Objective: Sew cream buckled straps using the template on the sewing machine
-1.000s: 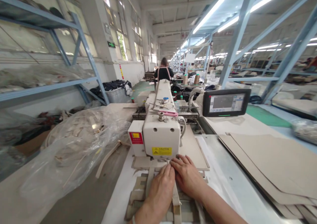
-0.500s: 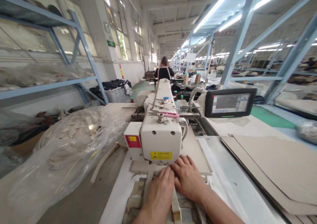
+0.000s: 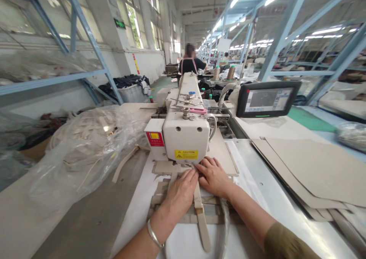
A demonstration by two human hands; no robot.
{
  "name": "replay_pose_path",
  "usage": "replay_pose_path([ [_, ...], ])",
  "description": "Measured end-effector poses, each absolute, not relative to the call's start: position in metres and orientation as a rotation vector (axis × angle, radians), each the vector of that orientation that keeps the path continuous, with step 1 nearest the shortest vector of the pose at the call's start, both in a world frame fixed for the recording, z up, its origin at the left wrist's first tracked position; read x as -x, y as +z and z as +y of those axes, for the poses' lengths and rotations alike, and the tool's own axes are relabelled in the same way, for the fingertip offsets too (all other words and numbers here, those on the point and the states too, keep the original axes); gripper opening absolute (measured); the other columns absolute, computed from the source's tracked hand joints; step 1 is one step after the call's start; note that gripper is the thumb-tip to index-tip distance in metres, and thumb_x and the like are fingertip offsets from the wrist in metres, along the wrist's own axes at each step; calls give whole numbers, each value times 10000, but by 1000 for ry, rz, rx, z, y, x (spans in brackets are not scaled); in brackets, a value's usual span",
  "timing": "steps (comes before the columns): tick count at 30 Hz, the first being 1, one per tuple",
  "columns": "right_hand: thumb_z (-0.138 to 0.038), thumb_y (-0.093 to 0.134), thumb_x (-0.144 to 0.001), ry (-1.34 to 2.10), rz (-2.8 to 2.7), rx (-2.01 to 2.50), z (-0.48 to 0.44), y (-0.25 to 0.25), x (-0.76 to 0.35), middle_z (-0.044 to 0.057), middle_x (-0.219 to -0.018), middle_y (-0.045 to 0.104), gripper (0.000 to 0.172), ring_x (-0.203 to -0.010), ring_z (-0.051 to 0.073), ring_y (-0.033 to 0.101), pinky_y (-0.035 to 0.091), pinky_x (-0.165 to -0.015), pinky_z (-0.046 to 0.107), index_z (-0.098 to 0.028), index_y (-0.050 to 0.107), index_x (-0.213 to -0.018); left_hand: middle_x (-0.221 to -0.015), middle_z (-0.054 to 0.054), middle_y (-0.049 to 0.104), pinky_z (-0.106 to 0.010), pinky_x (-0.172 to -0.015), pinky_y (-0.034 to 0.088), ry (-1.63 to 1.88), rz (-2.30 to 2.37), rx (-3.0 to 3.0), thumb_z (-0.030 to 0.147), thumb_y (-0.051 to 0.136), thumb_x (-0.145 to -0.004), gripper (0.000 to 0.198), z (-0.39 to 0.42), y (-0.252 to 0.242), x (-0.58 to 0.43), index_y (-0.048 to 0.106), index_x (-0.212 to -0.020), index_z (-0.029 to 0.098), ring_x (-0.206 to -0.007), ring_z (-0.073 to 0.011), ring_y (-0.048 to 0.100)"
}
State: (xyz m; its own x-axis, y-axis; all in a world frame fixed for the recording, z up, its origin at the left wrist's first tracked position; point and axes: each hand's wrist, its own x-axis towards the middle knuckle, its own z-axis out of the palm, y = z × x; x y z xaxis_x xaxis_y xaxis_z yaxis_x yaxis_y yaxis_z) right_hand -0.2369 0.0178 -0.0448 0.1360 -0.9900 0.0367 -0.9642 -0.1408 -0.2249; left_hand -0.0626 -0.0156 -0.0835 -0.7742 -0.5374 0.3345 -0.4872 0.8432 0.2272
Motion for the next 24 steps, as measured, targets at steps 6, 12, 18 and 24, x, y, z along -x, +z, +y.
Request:
replay_pose_path([
  [6, -241, 435, -851, -190, 1901, 2208, 23, -47, 243, 78, -1551, 422, 628, -1469, 303, 259, 142, -1209, 578, -230, 467, -1478, -1374, -154, 612, -365, -1077, 502, -77, -2640, -813, -1, 393, -906, 458, -15, -92, 65, 532, -1337, 70, -1300, -236, 553],
  [12, -231, 441, -865, -193, 1923, 2211, 27, -48, 242, 73, -1565, 407, 612, -1478, 302, 260, 150, -1217, 569, -222, 470, -1477, -1374, -147, 614, -352, -1081, 496, -29, -2622, -806, -24, 376, -885, 491, -14, -95, 64, 536, -1340, 70, -1299, -230, 555],
  [18, -227, 465, -893, -178, 2039, 2179, 35, -40, 233, 62, -1530, 454, 527, -1426, 320, 352, 232, -1191, 569, -263, 535, -1414, -1361, -144, 628, -343, -1086, 488, 13, -2642, -801, -46, 391, -855, 514, -13, -91, 65, 549, -1333, 56, -1296, -228, 561],
  [24, -244, 435, -954, -239, 2095, 2225, 33, -42, 225, 74, -1442, 526, 414, -1355, 299, 415, 231, -1186, 562, -270, 583, -1340, -1365, -137, 629, -358, -1077, 503, 16, -2631, -828, -36, 413, -853, 517, -14, -97, 68, 557, -1339, 66, -1282, -234, 574],
])
